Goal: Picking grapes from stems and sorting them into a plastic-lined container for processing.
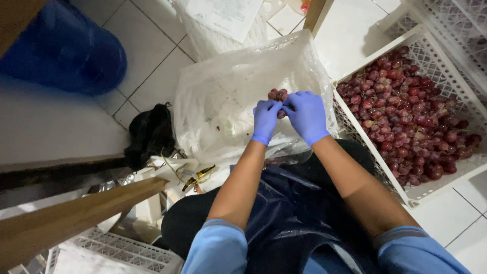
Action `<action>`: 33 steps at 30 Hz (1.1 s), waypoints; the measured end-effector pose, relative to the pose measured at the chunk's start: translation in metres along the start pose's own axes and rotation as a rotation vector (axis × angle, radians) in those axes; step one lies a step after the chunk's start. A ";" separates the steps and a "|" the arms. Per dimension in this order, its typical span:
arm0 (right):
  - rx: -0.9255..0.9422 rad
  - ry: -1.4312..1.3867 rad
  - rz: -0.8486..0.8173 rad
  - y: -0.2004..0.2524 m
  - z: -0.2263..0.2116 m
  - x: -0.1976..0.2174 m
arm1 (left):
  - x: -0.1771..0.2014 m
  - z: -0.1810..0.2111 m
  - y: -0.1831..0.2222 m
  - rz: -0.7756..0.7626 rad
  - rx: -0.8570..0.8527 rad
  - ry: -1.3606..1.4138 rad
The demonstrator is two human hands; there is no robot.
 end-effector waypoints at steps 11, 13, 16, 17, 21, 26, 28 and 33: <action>0.427 0.290 -0.012 0.044 -0.094 -0.005 | 0.066 -0.029 0.065 0.187 0.190 -0.120; 0.473 0.330 -0.064 0.050 -0.109 -0.001 | 0.069 -0.038 0.061 0.207 0.236 -0.167; 0.495 0.296 -0.086 0.058 -0.129 0.027 | 0.076 -0.046 0.050 0.239 0.260 -0.045; 0.356 0.234 -0.141 0.053 -0.125 0.041 | 0.076 -0.053 0.040 0.223 0.259 -0.090; -0.309 -0.449 -0.258 0.058 -0.068 0.074 | 0.075 -0.077 0.021 0.152 0.226 -0.306; -0.553 -1.108 -0.210 0.082 -0.042 0.089 | 0.071 -0.011 0.064 -0.075 0.003 -0.401; -0.585 -1.243 -0.213 0.088 -0.058 0.107 | 0.079 0.016 0.089 -0.085 -0.028 -0.309; -0.677 -1.454 -0.235 0.107 -0.048 0.083 | 0.092 0.098 0.203 -0.416 -0.057 0.797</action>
Point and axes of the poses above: each hand's wrist, its own y-axis away from the middle knuckle, its own x-axis out of the back of the hand, z = x × y, the point moved 8 cm from there along -y, towards the middle knuckle, and after that the axes turned 6 degrees about z, right-handed, at the moved point
